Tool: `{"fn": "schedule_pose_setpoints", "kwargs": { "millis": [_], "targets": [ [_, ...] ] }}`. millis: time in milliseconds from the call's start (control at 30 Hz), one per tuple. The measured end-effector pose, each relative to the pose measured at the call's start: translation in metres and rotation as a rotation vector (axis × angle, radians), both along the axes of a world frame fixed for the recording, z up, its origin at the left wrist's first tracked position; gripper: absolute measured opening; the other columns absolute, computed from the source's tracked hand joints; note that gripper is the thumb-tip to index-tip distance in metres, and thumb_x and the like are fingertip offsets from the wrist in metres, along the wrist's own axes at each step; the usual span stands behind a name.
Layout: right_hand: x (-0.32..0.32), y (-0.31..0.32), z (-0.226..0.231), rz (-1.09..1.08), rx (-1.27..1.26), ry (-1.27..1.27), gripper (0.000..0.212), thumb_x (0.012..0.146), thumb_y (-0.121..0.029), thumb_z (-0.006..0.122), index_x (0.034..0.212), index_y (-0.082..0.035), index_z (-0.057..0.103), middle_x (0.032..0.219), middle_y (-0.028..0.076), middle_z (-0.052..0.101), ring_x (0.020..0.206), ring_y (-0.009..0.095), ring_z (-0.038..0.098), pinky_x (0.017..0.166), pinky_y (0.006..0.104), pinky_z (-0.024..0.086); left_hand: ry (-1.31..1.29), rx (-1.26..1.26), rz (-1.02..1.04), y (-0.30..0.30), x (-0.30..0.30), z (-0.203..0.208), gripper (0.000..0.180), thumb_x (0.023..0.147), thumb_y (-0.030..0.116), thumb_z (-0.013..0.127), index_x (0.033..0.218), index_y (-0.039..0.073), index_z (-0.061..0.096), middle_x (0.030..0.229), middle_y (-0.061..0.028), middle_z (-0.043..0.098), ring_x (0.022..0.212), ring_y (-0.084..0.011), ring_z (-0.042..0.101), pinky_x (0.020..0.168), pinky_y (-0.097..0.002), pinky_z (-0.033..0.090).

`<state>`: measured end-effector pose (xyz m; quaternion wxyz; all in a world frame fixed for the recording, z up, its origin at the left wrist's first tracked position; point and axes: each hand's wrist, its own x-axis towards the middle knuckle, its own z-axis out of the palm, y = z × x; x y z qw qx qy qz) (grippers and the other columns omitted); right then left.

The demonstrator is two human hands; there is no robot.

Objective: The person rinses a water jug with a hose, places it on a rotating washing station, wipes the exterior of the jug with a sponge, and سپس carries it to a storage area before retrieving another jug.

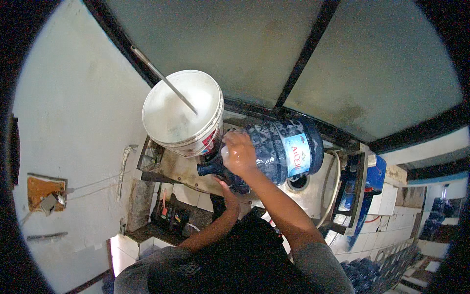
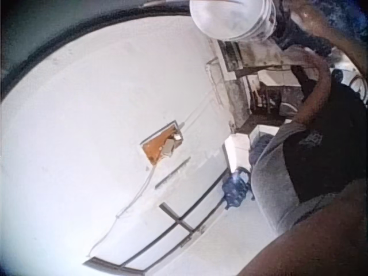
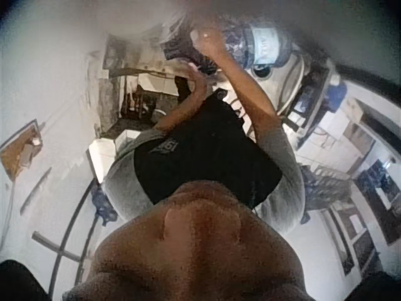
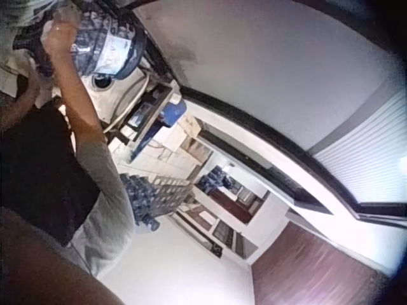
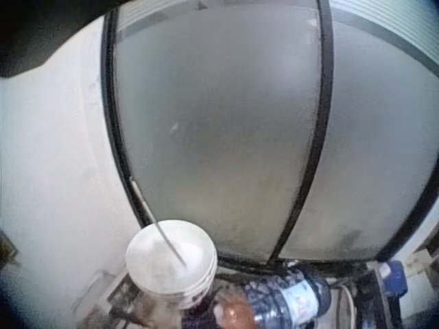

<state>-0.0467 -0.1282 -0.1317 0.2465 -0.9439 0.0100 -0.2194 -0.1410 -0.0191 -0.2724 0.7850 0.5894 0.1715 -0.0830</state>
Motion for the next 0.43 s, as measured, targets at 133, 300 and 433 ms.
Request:
{"fn": "schedule_pose_setpoints", "kwargs": {
  "millis": [133,300,433],
  "targets": [
    [-0.007,-0.017,-0.010,0.012,-0.026,-0.037,0.043,0.077,-0.014,0.071,0.117,0.002,0.070,0.123,0.019,0.067,0.120,0.037,0.060,0.111,0.0500,0.042,0.343,-0.698,-0.020,0.006,0.053,-0.014,0.064,0.102,0.059,0.049,0.140,0.009,0.056,0.141,-0.0112,0.060,0.131,-0.0312,0.056,0.116,-0.0473,0.039],
    [-0.041,-0.014,0.015,0.368,-0.288,0.001,0.039,0.080,-0.014,0.068,0.115,0.002,0.073,0.124,0.017,0.070,0.126,0.036,0.060,0.115,0.0528,0.040,0.120,-0.918,0.032,0.010,0.091,-0.026,0.041,0.094,0.033,0.060,0.126,0.008,0.064,0.133,-0.0125,0.066,0.126,-0.0299,0.059,0.114,-0.0454,0.043],
    [-0.075,-0.017,0.043,0.469,-0.598,0.168,0.052,0.087,-0.025,0.063,0.128,0.007,0.066,0.131,0.015,0.069,0.133,0.033,0.056,0.121,0.0528,0.033,-0.122,-0.758,0.055,0.000,0.059,0.032,0.035,0.087,0.020,0.064,0.119,0.005,0.064,0.134,-0.0144,0.064,0.130,-0.0299,0.057,0.118,-0.0468,0.039]
  ]
}}
